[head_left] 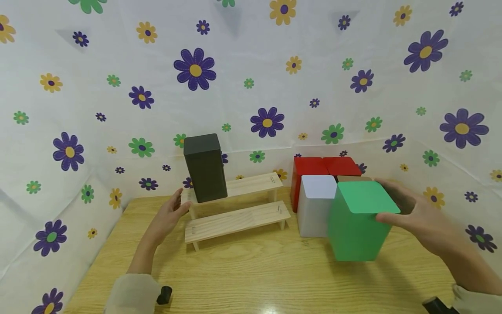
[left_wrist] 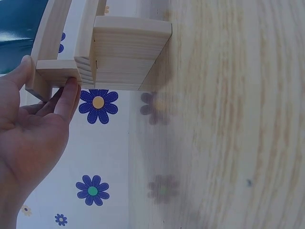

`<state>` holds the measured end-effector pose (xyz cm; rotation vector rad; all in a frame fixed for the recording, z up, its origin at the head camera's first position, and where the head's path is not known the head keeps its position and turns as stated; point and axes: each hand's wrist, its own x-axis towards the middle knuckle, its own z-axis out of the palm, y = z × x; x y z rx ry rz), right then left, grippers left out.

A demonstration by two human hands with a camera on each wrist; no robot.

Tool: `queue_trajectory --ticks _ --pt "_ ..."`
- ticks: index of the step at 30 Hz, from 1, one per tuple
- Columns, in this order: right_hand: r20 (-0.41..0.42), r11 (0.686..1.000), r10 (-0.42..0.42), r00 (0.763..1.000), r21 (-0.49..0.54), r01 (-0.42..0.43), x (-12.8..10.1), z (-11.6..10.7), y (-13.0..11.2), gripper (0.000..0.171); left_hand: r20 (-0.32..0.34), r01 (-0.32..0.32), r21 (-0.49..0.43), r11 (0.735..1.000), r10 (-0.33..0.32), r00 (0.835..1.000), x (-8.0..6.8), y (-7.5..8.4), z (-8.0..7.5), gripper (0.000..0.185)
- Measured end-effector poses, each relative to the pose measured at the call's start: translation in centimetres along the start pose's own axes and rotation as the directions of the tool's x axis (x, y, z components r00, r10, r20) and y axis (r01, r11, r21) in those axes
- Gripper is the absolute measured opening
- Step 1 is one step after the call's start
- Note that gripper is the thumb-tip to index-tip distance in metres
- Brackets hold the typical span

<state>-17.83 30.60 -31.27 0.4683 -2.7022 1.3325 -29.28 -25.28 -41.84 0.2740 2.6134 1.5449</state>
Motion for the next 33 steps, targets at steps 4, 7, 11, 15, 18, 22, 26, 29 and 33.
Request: queue_trajectory --ticks 4,7,11,15,18,22,26,29,33 --pt "-0.017 0.998 0.032 0.999 -0.05 -0.033 -0.2 -0.2 0.5 0.064 0.001 0.001 -0.001 1.0 -0.001 1.0 0.1 -0.1 0.0 0.077" --pt "-0.012 0.999 0.031 0.999 -0.044 -0.032 -0.2 -0.2 0.9 0.064 -0.003 0.006 -0.004 1.0 -0.006 1.0 0.1 -0.1 0.0 0.077" --pt "-0.011 0.999 0.031 0.999 -0.038 -0.032 -0.3 -0.3 1.5 0.067 0.0 0.005 -0.007 1.0 -0.005 1.0 0.1 0.0 0.0 0.074" --pt "-0.017 0.998 0.029 0.999 -0.054 -0.03 -0.7 -0.4 2.0 0.068 0.007 -0.009 -0.017 1.0 0.009 1.0 -0.1 0.2 0.0 0.072" --pt "-0.021 0.998 0.033 0.999 -0.05 -0.034 -1.0 -0.4 2.2 0.067 0.011 -0.019 -0.022 1.0 0.019 1.0 -0.1 0.3 -0.1 0.072" --pt "-0.028 0.997 0.056 0.998 -0.043 -0.057 -1.7 -0.4 2.6 0.067 0.009 -0.021 -0.02 1.0 0.021 1.0 -0.1 0.2 -0.1 0.072" --pt "-0.03 0.997 0.058 0.998 -0.048 -0.06 -2.3 -0.2 3.3 0.066 0.01 -0.021 -0.014 1.0 0.021 1.0 0.0 0.0 -0.1 0.073" --pt "-0.044 0.993 0.083 0.996 -0.077 -0.086 -2.5 -0.1 3.7 0.066 0.006 -0.019 -0.013 1.0 0.019 1.0 0.0 0.0 -0.1 0.073" --pt "-0.036 0.982 0.129 0.991 -0.134 -0.133 -2.8 0.0 4.3 0.071 0.004 -0.016 -0.007 1.0 0.016 1.0 0.0 0.0 -0.1 0.074"
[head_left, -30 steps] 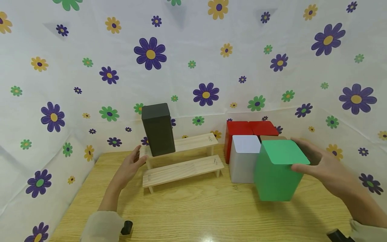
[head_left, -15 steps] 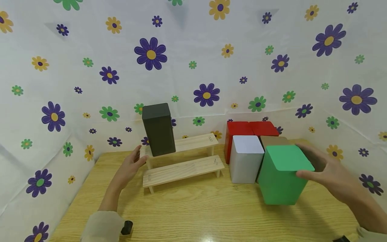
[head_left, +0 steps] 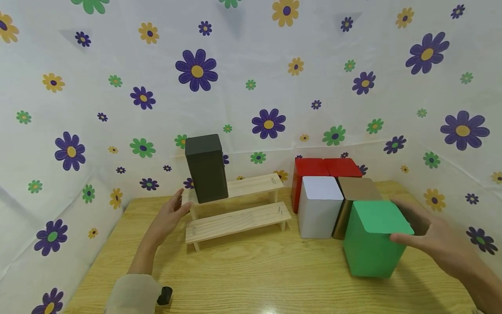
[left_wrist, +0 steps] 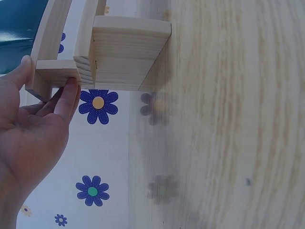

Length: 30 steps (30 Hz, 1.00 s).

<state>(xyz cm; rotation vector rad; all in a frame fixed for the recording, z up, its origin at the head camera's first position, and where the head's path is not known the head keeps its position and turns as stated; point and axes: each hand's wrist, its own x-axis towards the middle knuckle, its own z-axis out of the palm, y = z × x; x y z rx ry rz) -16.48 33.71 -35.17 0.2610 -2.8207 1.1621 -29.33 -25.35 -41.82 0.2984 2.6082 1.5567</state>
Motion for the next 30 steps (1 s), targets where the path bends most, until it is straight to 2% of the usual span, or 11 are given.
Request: queue_trajectory --ticks 3,13,21,30 --pt "0.031 1.0 0.016 0.999 -0.013 -0.015 -0.2 0.1 0.2 0.076 0.004 0.0 0.007 1.0 0.0 1.0 0.0 0.1 0.0 0.074" --pt "0.131 0.988 -0.025 0.991 0.152 0.005 -0.2 0.0 0.5 0.067 0.002 -0.003 0.001 1.0 0.003 1.0 -0.1 0.0 0.0 0.073" --pt "0.194 0.976 -0.059 0.979 0.217 0.016 0.4 0.0 0.7 0.07 -0.005 -0.005 0.006 1.0 0.005 1.0 -0.2 0.0 0.0 0.072" --pt "0.211 0.979 -0.066 0.975 0.204 0.022 0.9 -0.2 1.0 0.069 0.0 -0.01 -0.005 1.0 0.01 1.0 -0.1 -0.1 -0.1 0.071"
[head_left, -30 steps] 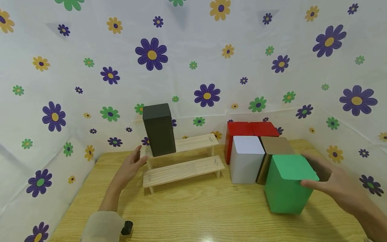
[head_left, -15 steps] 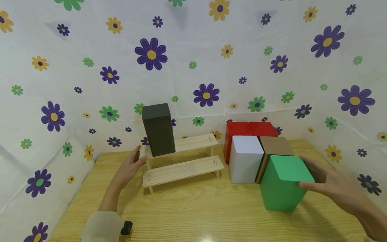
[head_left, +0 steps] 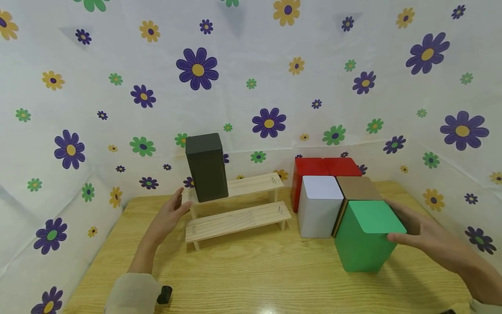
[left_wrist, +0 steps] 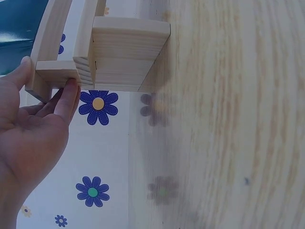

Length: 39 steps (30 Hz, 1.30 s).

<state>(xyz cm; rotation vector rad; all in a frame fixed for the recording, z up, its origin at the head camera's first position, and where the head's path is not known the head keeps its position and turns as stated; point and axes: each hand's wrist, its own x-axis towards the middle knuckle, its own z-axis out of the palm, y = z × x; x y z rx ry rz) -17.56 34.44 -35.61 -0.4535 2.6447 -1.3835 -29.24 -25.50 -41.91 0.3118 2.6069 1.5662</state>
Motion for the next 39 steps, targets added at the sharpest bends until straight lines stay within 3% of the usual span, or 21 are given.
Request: queue_trajectory --ticks 14,21,27,35,39 --pt "0.006 1.0 0.018 1.0 -0.011 -0.018 -0.1 -0.2 -0.3 0.068 0.004 0.001 0.0 1.0 -0.001 1.0 -0.1 0.2 0.1 0.072" --pt "-0.126 0.984 0.096 0.987 -0.14 -0.113 -0.1 -0.6 -3.0 0.063 0.005 -0.001 0.004 1.0 0.001 1.0 0.0 0.1 0.0 0.072" --pt "-0.242 0.991 0.042 0.969 -0.113 -0.071 1.2 0.1 -6.1 0.06 0.002 0.004 0.014 1.0 -0.004 1.0 0.1 0.1 -0.1 0.073" --pt "-0.197 0.998 -0.009 0.98 -0.063 -0.003 3.2 2.6 -9.8 0.058 0.0 0.014 0.013 1.0 -0.014 1.0 0.1 0.0 -0.1 0.075" --pt "-0.141 0.999 -0.029 0.99 0.018 0.032 4.4 4.2 -10.7 0.059 0.002 0.014 0.011 1.0 -0.014 1.0 0.1 0.1 -0.1 0.074"
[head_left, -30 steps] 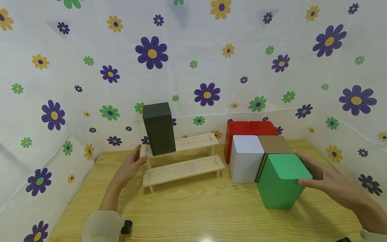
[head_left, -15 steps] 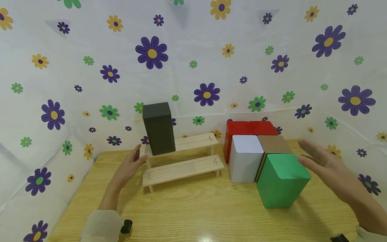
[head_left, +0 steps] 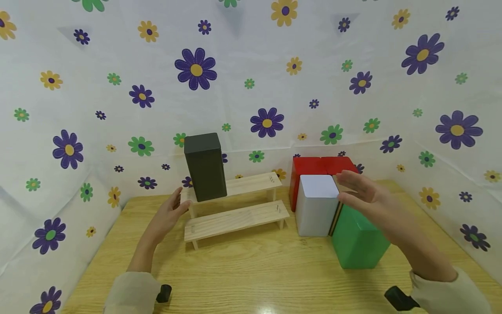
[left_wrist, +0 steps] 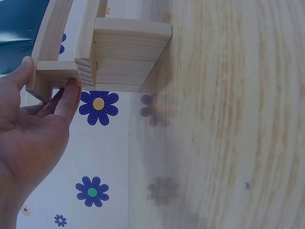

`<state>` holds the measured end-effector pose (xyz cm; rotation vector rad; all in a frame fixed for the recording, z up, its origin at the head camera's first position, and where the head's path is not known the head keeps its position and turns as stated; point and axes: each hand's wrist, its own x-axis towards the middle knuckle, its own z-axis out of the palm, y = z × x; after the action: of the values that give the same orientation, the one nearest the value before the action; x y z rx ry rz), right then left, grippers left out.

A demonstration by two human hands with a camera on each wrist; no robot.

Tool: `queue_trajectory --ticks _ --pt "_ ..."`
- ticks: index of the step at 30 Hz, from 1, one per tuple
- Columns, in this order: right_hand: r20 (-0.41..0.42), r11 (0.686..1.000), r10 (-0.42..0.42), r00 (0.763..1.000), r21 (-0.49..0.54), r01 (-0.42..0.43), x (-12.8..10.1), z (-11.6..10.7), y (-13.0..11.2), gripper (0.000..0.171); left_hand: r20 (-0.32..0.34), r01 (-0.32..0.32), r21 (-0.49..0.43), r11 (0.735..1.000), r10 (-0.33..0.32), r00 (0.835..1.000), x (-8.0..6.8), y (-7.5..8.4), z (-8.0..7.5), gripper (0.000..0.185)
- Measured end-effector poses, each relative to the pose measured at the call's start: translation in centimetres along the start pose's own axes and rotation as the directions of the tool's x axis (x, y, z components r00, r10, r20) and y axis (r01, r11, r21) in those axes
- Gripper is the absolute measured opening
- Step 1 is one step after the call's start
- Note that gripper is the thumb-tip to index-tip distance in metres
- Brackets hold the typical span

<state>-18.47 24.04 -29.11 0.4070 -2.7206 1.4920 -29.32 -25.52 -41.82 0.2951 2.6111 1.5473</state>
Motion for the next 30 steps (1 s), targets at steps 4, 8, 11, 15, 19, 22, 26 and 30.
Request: queue_trajectory --ticks 4,8,11,15,19,22,26,30 --pt "0.019 0.997 -0.048 0.999 0.055 0.047 1.3 1.7 0.0 0.058 0.001 -0.004 -0.007 1.0 0.004 1.0 -0.1 0.0 0.0 0.073" --pt "0.042 0.99 -0.095 0.995 0.113 0.09 2.7 3.3 0.1 0.058 0.003 -0.005 -0.01 1.0 0.005 1.0 0.0 0.1 0.1 0.074" --pt "0.065 0.985 -0.089 0.994 0.152 0.078 3.6 4.5 -0.2 0.059 0.004 -0.001 -0.006 1.0 0.002 1.0 0.0 0.0 0.1 0.075" --pt "0.075 0.986 -0.072 0.995 0.157 0.059 4.7 5.7 -1.1 0.057 0.003 0.006 -0.001 1.0 -0.006 1.0 0.0 0.0 0.1 0.075" --pt "0.091 0.98 -0.1 0.991 0.183 0.082 5.9 6.7 -1.9 0.058 0.002 0.009 -0.001 1.0 -0.009 1.0 -0.1 0.0 0.1 0.076" --pt "0.115 0.968 -0.125 0.985 0.232 0.096 6.8 7.3 -2.2 0.061 0.003 0.007 -0.001 1.0 -0.007 1.0 -0.2 0.1 0.0 0.077" --pt "0.138 0.965 -0.142 0.98 0.239 0.106 7.9 7.8 -2.5 0.064 0.006 0.008 -0.006 1.0 -0.008 1.0 -0.2 0.2 0.0 0.076" --pt "0.15 0.97 -0.153 0.977 0.21 0.12 9.0 8.3 -2.8 0.065 0.007 0.005 -0.01 1.0 -0.004 1.0 -0.2 0.3 0.0 0.074"
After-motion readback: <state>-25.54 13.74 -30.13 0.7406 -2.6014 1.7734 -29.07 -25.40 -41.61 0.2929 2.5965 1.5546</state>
